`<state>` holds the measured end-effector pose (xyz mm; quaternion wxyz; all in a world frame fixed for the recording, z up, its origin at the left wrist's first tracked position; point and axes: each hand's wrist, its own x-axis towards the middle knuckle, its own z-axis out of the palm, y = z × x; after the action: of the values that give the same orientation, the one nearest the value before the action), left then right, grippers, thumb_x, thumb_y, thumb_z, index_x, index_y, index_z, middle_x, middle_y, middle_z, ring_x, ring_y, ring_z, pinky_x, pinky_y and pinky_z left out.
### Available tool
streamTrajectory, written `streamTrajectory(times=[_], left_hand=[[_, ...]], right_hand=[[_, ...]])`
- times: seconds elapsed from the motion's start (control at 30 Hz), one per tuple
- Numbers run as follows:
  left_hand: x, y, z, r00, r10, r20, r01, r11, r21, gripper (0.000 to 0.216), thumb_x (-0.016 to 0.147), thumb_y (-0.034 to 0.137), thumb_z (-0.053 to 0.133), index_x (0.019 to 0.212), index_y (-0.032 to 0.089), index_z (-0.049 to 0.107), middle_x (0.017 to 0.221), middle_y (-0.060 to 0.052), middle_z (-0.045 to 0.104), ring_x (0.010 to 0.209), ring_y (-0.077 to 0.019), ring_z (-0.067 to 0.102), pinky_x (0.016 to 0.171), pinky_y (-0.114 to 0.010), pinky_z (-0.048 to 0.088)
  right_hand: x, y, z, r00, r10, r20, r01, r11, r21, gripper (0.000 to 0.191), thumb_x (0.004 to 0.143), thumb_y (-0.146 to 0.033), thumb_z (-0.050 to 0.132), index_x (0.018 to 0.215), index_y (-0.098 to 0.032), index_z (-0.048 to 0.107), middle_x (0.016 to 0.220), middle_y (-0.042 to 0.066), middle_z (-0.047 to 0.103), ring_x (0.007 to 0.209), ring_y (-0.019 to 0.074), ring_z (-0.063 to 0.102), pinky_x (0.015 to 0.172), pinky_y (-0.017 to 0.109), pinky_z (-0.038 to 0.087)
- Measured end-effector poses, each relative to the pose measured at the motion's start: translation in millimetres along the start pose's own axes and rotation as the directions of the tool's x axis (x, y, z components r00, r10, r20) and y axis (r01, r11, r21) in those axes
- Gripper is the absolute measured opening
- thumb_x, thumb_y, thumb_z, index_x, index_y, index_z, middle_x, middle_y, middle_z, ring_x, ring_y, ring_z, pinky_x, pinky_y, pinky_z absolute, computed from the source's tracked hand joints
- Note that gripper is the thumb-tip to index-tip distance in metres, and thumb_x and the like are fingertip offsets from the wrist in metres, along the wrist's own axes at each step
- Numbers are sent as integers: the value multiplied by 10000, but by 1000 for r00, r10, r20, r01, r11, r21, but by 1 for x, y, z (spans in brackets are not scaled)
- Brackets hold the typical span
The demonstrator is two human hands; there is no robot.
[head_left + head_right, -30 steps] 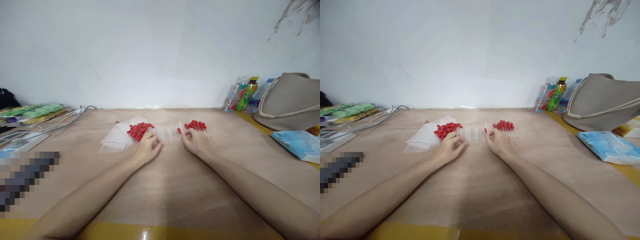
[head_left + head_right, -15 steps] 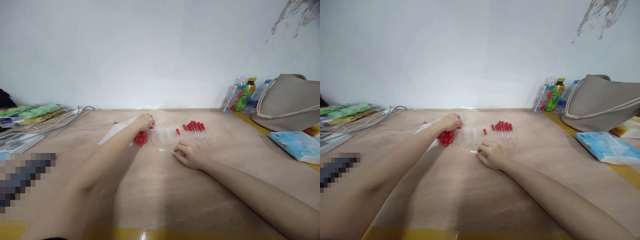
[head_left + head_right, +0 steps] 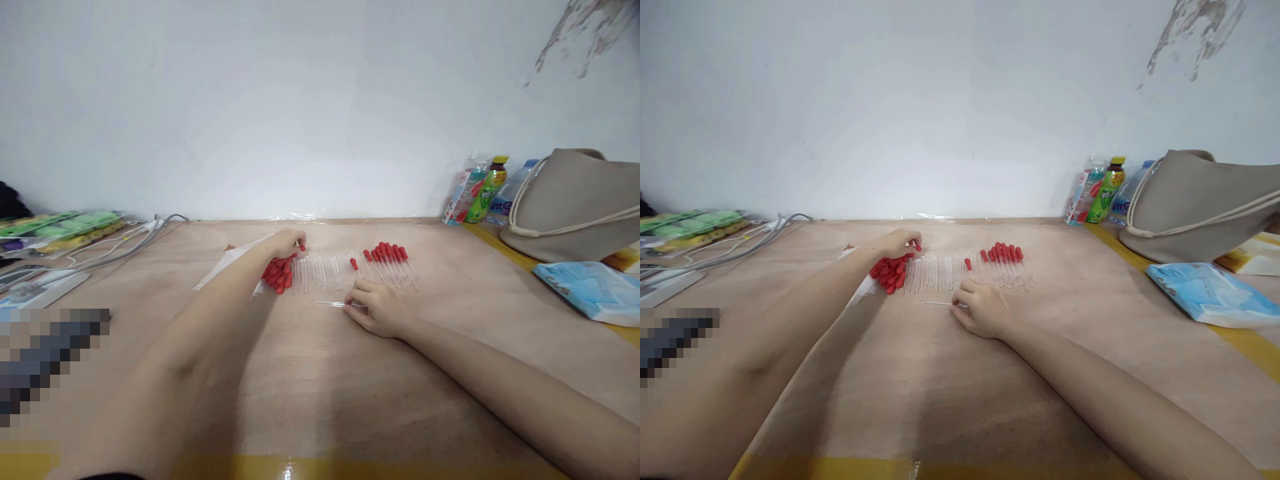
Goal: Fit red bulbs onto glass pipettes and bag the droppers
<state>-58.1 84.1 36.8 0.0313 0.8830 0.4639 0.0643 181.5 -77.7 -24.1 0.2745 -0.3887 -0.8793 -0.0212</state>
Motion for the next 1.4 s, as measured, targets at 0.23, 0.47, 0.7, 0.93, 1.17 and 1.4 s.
streamTrajectory(times=[0.23,0.47,0.7,0.93,1.17,1.4], left_hand=[[-26,23,7,931,-69,-359,-111,882,-459,278,808,282,466,1072,193,474,915,-34,580,726,-120,562,674,-261,452],[-86,81,40,930,-181,-319,-177,542,-822,221,779,262,526,976,164,536,820,-17,587,745,-113,568,703,-250,454],[-107,92,62,921,-303,-243,-92,439,-894,266,650,280,693,739,156,476,658,26,545,591,-91,560,558,-200,431],[-111,89,66,891,-195,-410,-150,727,-671,225,779,294,578,962,177,524,862,-41,579,730,-138,598,625,-253,474],[-113,93,57,883,-76,-464,-162,877,-452,158,826,246,521,936,186,617,872,-42,615,797,-145,566,690,-265,465],[-112,92,60,887,-72,-457,-163,875,-455,174,832,271,516,899,178,647,820,-38,657,713,-138,587,636,-253,458]], right_hand=[[2,-3,-5,999,15,36,-17,999,30,88,801,-231,509,799,-175,577,784,36,577,718,133,514,624,245,360],[4,-2,-1,998,37,42,-40,996,74,135,817,-310,526,836,-191,588,824,45,586,780,157,516,676,273,372],[5,-9,2,989,149,-21,-150,988,-40,74,818,-223,512,768,-180,546,807,27,605,806,173,520,730,320,305],[1,2,12,967,163,-194,-164,986,12,91,856,-205,445,839,-177,529,783,15,643,708,142,567,758,330,260],[1,2,15,954,52,-295,-59,998,-14,192,887,-205,407,980,-195,574,859,35,653,777,141,578,787,327,265],[1,-2,10,975,-6,-221,12,1000,23,162,868,-232,449,926,-201,597,801,9,636,690,115,545,793,328,259]])
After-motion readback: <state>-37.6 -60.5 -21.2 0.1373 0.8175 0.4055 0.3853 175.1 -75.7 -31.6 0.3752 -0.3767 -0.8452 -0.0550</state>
